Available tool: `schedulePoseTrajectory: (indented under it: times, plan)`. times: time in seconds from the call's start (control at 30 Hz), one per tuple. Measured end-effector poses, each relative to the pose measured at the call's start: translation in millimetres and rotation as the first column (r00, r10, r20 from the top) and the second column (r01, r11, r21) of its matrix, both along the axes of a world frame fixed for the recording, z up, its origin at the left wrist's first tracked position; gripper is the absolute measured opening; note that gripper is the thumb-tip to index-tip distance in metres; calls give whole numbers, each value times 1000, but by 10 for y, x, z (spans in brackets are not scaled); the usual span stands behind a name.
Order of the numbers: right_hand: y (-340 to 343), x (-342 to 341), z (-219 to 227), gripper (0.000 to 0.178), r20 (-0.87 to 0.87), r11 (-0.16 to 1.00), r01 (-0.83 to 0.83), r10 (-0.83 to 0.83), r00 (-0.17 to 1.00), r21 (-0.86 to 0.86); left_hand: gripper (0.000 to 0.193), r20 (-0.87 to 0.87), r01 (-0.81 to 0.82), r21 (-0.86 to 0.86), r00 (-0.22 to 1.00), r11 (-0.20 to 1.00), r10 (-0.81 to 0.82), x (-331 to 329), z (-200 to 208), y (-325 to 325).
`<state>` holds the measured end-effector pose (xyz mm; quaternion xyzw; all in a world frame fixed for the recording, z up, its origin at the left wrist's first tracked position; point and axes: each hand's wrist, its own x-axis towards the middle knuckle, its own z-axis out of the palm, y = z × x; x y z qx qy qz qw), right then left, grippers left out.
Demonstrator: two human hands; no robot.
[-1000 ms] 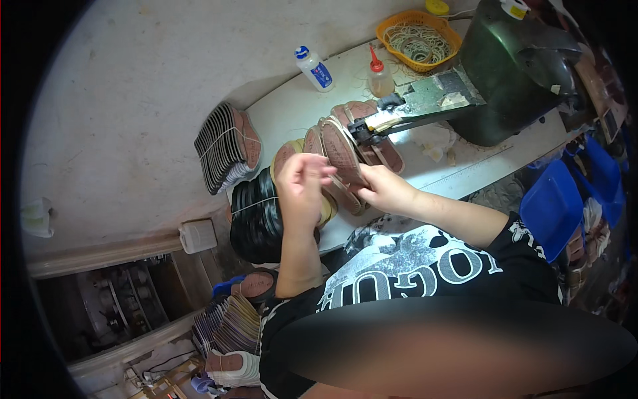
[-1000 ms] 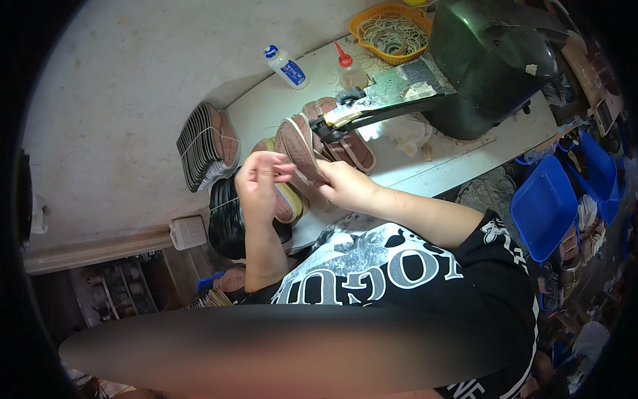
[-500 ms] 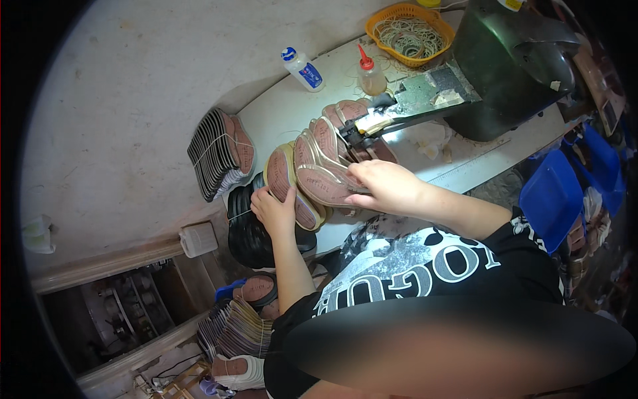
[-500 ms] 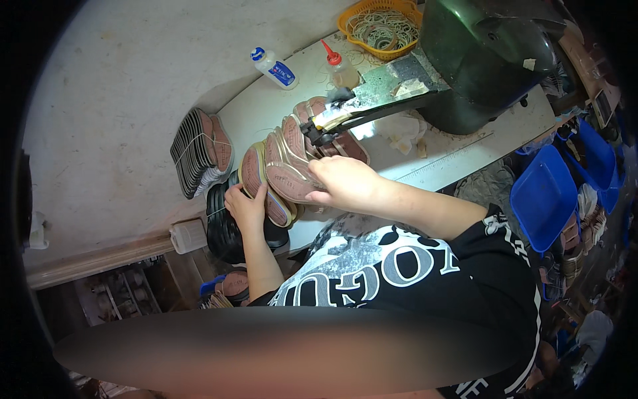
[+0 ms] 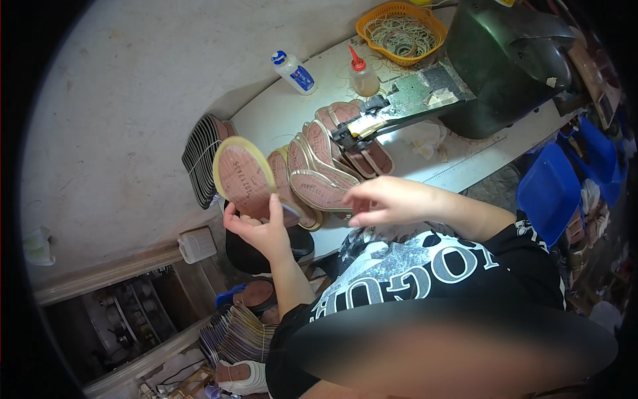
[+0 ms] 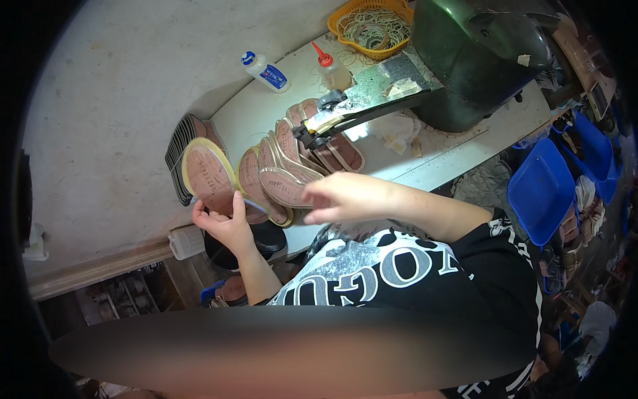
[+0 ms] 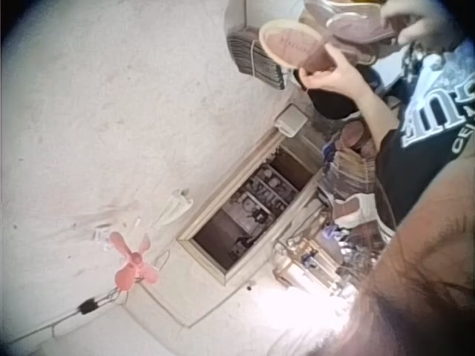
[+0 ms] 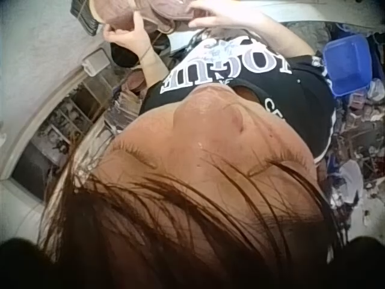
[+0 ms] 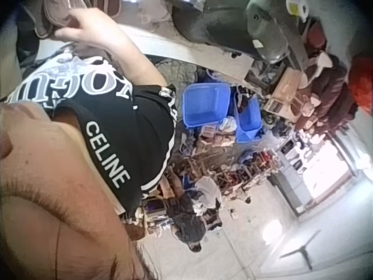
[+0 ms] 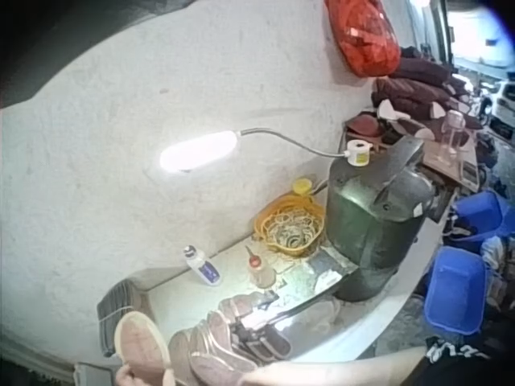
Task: Applying adhesive and joining components to assemble shoes at a workbench.
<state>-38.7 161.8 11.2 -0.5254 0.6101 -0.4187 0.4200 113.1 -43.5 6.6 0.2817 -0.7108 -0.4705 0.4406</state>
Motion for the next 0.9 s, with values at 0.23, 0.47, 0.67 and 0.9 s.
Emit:
schedulePoseTrajectory:
  times: [0.23,0.47,0.67,0.9]
  plan:
    - [-86,93,39,18,352,840,454,-346,870,-296,101,-164,564,190,825,803,-541,-372,57,665]
    - [140,2,-6,21,385,848,477,-370,845,-230,73,-395,683,429,730,591,-557,-549,64,638]
    - [23,-13,-333,63,951,900,309,306,51,-307,56,-552,720,465,690,515,-468,-714,102,796]
    - [-31,-180,-676,78,957,933,307,101,272,-186,60,-490,763,526,633,376,-600,-772,103,791]
